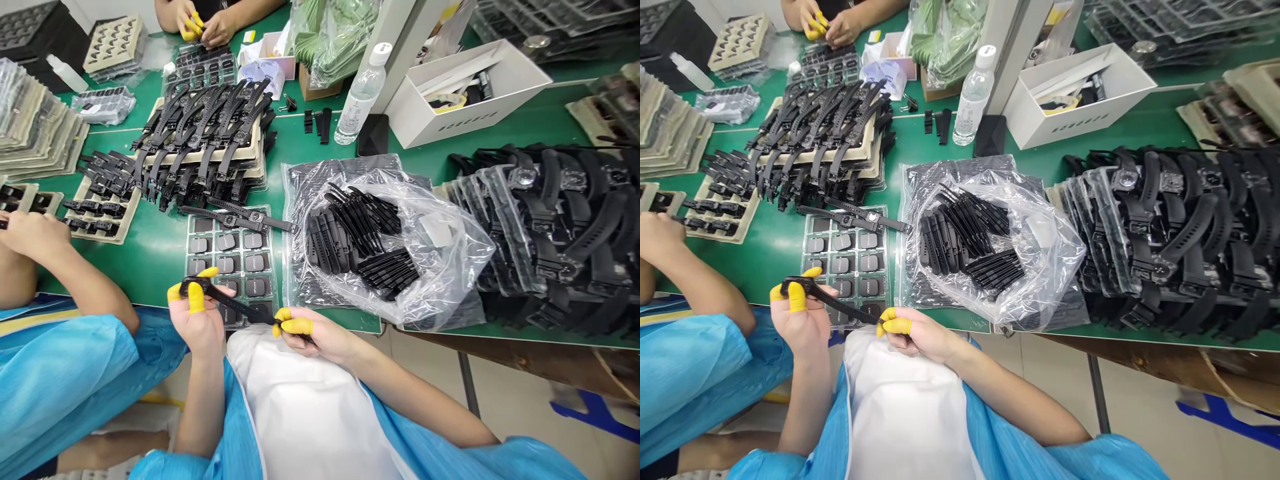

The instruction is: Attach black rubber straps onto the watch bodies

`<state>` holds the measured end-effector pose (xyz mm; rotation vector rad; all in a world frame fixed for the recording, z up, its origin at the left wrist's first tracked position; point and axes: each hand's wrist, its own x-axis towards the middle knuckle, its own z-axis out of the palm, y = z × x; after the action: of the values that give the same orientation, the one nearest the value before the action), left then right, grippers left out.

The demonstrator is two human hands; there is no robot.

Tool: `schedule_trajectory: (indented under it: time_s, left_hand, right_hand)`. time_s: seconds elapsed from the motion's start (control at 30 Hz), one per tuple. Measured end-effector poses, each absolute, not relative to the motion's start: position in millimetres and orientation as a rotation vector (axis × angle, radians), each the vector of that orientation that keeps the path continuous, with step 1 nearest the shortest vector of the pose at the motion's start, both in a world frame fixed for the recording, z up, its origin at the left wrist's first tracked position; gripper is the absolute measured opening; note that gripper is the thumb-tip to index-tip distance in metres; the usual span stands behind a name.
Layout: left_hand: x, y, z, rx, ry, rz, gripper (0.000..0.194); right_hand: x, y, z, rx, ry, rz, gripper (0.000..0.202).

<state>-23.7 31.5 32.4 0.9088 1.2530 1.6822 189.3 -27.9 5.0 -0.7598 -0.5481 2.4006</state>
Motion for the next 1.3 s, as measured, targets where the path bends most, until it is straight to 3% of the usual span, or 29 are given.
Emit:
schedule_trajectory:
  time_s: [0.1, 0.23, 0.33, 0.47, 0.7, 0.93, 1.3]
  left_hand:
    - [-27, 29, 27, 0.955, 1.297, 1.634, 0.043]
    - [-18, 7, 9, 1.316, 1.197, 1.059, 0.024]
    - [-11, -6, -3, 1.747, 1.088, 0.824, 0.040]
    - [-10, -8, -8, 2.044, 0.945, 0.798, 0.056]
    - [-13, -5, -3, 2.089, 0.891, 0.807, 0.054]
    - [-9, -12, -2, 2.111, 1.004, 0.862, 0.049]
    - [-7, -12, 0, 2.170, 0.953, 0.747, 0.057]
  right_hand:
    - [190, -29, 7, -0.871, -0.592, 2.267, 0.024]
    - [184, -30, 12, -0.874, -0.644, 2.124, 0.032]
    - [180, -31, 14, -0.837, -0.649, 2.144, 0.034]
    - [182, -33, 12, -0.840, -0.674, 2.217, 0.031]
    - [182, -34, 6, -0.779, -0.589, 2.206, 0.024]
    - [180, -33, 6, -0.775, -0.319, 2.130, 0.030]
    - [180, -38, 6, -0.730, -0.435, 2.164, 0.027]
